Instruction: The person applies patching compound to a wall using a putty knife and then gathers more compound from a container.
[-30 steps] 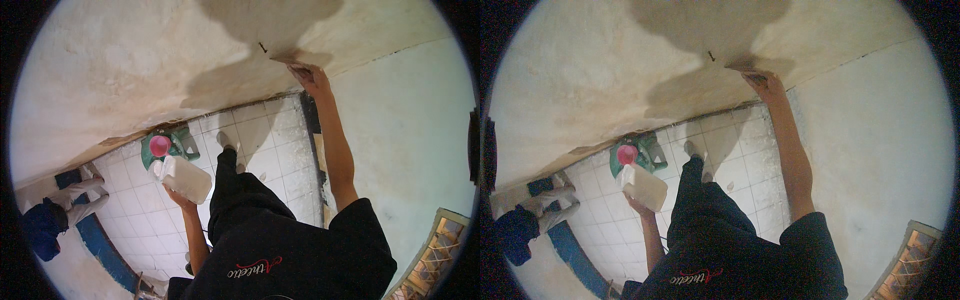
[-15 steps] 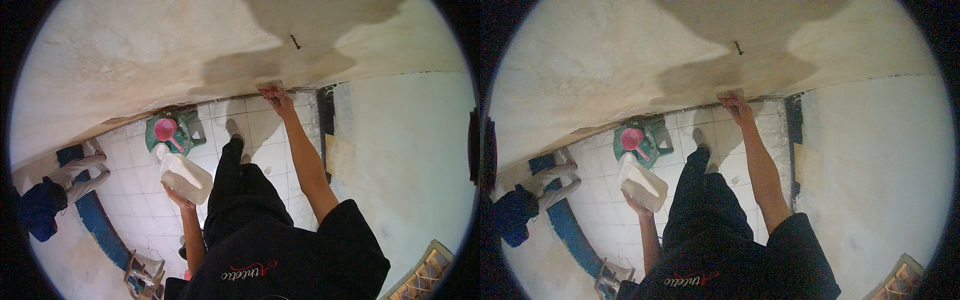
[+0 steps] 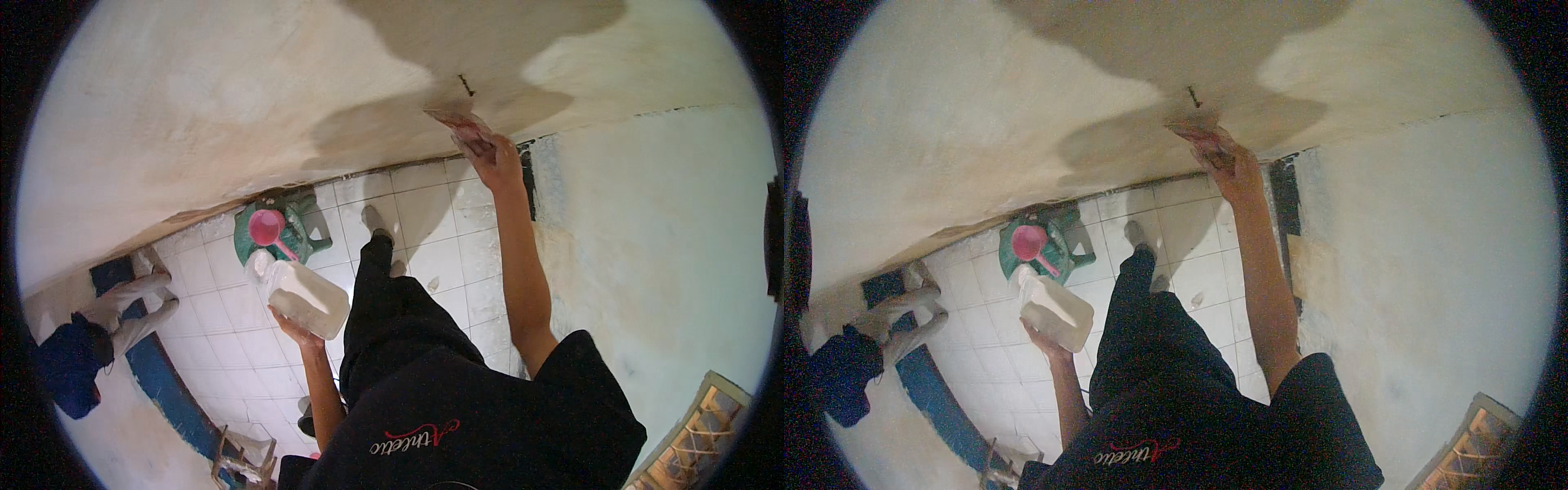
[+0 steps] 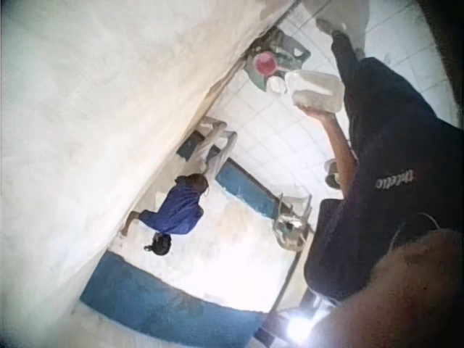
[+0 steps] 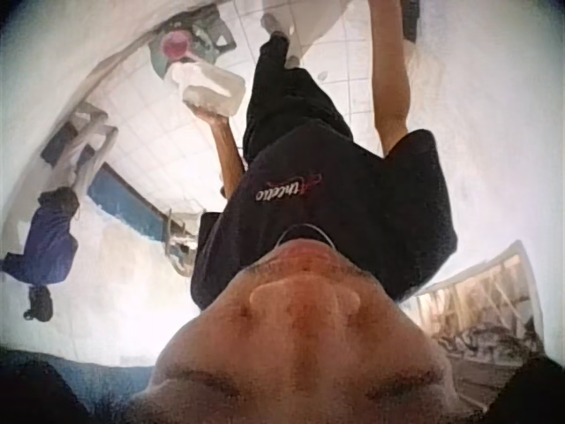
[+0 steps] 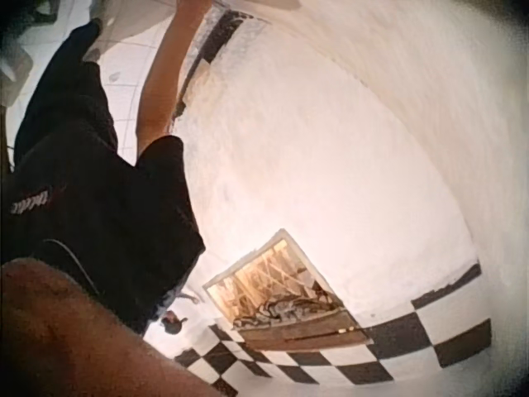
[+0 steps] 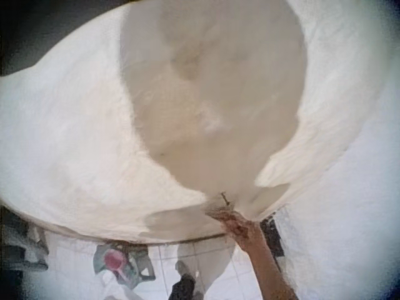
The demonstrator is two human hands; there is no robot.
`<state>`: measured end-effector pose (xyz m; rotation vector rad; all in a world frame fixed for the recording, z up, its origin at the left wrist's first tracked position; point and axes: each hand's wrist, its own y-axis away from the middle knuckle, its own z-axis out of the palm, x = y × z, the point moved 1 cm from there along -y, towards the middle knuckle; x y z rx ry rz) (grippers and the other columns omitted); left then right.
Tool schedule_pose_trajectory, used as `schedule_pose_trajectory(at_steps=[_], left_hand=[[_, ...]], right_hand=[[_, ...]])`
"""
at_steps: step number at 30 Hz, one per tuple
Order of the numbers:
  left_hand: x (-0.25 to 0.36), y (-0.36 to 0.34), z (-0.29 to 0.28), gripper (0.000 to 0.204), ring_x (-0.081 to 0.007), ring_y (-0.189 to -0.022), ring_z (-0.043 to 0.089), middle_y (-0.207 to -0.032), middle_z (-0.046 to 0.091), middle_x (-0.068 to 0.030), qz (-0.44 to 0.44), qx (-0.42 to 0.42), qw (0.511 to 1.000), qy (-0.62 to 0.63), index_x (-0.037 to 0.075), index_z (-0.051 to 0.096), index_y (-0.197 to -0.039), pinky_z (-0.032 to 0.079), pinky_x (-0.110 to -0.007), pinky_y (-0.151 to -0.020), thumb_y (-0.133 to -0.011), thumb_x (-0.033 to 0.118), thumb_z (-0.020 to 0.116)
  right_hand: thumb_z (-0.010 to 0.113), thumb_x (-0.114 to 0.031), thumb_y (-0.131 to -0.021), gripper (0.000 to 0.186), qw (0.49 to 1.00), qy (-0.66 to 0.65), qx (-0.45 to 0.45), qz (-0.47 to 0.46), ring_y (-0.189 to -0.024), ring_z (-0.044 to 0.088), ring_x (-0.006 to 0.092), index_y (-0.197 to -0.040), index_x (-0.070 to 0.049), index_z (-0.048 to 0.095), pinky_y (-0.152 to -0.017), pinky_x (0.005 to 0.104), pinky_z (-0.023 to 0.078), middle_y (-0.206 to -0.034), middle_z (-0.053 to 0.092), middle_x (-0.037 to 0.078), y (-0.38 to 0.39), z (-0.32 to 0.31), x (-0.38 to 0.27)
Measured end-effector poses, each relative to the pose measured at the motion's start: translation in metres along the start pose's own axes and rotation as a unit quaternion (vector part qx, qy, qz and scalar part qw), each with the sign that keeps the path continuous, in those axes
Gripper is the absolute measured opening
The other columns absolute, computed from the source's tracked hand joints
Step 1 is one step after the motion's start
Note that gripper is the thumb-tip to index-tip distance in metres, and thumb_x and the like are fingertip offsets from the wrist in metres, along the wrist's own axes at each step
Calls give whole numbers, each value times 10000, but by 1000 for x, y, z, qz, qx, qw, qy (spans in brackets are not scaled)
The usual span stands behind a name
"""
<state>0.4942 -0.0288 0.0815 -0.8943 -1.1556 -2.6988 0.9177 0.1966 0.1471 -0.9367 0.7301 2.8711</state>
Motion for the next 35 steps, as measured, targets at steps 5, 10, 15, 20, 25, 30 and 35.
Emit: schedule_pose_trajectory(at_steps=[5,10,15,20,25,30,35], left_hand=[[1,-6,-9,696,-329,-1264,436,-1401,411,-107,14,-6,1000,0,143,331,-1415,402,-500,-1037,-917,623,400],[6,-11,2,697,-328,-1280,413,-1414,382,-108,-10,-14,1000,-23,144,317,-1419,395,-501,-1043,-917,619,407],[17,-10,3,663,-320,-1276,429,-1414,412,-100,16,-7,999,-34,144,337,-1422,397,-479,-1045,-934,589,398],[20,-2,1,676,-318,-1260,447,-1395,436,-103,32,-6,999,-37,130,347,-1415,396,-477,-1044,-927,593,414],[-1,-10,21,678,-316,-1253,453,-1389,444,-99,-37,-55,998,4,127,351,-1413,402,-471,-1037,-926,593,421],[-1,5,36,693,-310,-1223,479,-1372,454,-103,14,-78,995,-53,111,353,-1407,429,-464,-998,-925,606,406],[1,-2,16,709,-310,-1223,481,-1374,454,-95,9,-111,993,-38,127,349,-1411,426,-463,-1003,-912,627,409]], right_hand=[[588,-195,-882,318,997,76,-3,-16,-1013,627,277,-1110,28,599,-798,358,557,-1104,641,186,1,-62,-11],[587,-146,-875,278,992,94,87,17,-973,642,310,-1082,40,598,-780,359,563,-1060,644,200,-111,-210,7],[446,28,-873,237,998,31,54,-13,-968,599,423,-1083,136,463,-931,522,526,-1006,580,271,-145,-187,-2],[441,13,-883,210,992,105,58,-32,-992,591,426,-1019,170,476,-942,526,522,-1015,571,293,-93,-94,-27],[439,-9,-897,226,925,355,2,-138,-1022,583,423,-996,190,482,-969,503,510,-1025,566,313,-39,-67,-114],[428,-60,-918,303,945,287,-13,-157,-1006,595,418,-987,226,501,-1000,486,488,-1030,574,327,-4,-20,-130],[442,-158,-943,424,986,89,-85,-110,-1086,570,441,-1051,244,520,-1030,478,459,-1153,555,353,20,-3,-133]])
